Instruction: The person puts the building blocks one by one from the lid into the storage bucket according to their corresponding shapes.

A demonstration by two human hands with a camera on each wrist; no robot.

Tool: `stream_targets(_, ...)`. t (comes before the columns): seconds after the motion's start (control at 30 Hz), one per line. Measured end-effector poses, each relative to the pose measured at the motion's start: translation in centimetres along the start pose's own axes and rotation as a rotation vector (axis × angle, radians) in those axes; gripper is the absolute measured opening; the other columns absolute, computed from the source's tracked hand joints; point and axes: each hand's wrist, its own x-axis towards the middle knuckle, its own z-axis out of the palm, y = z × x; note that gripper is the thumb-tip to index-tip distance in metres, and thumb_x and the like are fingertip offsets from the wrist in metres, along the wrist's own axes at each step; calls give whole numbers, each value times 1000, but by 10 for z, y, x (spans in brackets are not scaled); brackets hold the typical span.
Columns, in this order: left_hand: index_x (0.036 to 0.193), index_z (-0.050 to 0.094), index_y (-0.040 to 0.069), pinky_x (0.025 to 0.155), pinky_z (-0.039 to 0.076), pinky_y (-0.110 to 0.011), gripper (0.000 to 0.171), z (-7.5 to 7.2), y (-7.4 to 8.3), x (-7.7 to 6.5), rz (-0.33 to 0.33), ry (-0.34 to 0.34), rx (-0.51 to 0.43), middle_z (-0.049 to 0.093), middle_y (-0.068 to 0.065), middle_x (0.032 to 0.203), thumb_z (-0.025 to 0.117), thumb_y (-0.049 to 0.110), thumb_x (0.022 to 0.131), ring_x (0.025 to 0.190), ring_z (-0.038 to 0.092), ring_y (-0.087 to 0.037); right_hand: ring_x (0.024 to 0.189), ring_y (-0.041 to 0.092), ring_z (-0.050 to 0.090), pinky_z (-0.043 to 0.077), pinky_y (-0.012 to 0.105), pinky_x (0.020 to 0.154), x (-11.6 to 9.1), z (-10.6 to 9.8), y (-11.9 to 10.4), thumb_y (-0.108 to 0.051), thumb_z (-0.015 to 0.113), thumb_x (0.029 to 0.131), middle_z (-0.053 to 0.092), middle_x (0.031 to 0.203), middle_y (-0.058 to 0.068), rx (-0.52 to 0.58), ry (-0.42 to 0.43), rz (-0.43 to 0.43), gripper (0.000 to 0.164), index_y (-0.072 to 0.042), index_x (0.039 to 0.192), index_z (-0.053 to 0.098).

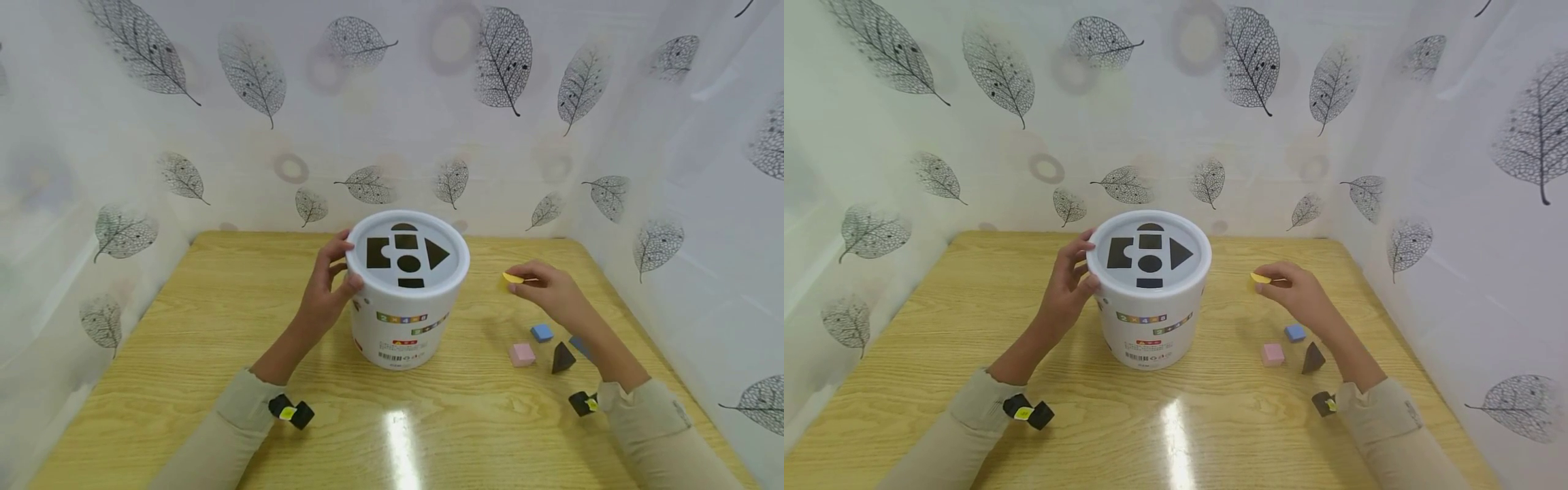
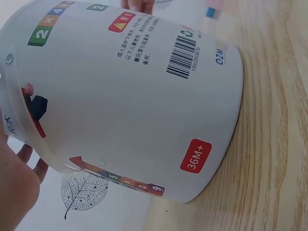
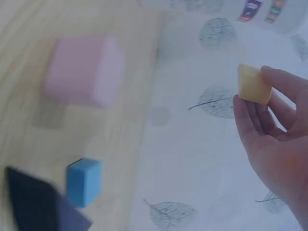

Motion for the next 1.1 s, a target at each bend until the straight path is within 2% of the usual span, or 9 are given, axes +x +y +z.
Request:
stream_targets(0.13,138,42,9,109,39,-35,76,1,1,0,-4,-3,-17,30,4,162,67,61,88,135,41,-21,106,3,64,53,19,85,3,-4,-22,-32,66,99,63,128,5,41,36,-10,39,-13,133,62)
stream_targets(0.2,138,42,10,109,40,-33,74,1,2,0,-4,-5,-18,30,4,162,68,59,89,136,41,-21,103,1,65,53,19,85,6,-6,-35,-31,67,98,64,126,3,70,50,-23,38,-14,132,63)
stream_targets(0.37,138,42,9,110,40,-32,69,0,3,0,15,-4,-16,30,2,163,68,54,92,136,41,-23,106,8,66,54,19,87,17,-7,-66,-30,69,97,63,122,-1,119,56,-96,34,-15,128,66)
stream_targets(0.6,139,41,10,112,39,-31,69,1,2,1,2,-31,-34,29,3,163,67,53,92,140,39,-23,104,9,66,55,19,86,33,-8,-102,-25,69,97,62,121,0,85,49,-215,30,-13,124,68)
stream_targets(0.73,140,41,12,114,38,-36,70,1,1,1,-13,-47,-30,27,5,164,66,56,91,142,37,-21,104,12,67,56,21,86,40,-7,-114,-26,71,96,63,121,-1,96,42,-220,30,-13,123,69)
stream_targets(0.9,140,41,13,114,35,-52,69,0,2,1,-10,-45,-18,28,7,164,65,57,92,142,38,-20,104,16,67,57,22,86,50,-2,-123,-26,72,95,64,120,-1,107,30,-222,31,-14,123,69)
stream_targets(1.1,139,41,12,115,36,-46,68,0,2,0,-11,-39,-19,28,6,164,66,55,92,141,38,-22,108,22,63,54,21,88,63,5,-127,-20,66,99,63,124,5,84,-13,-282,33,-11,131,65)
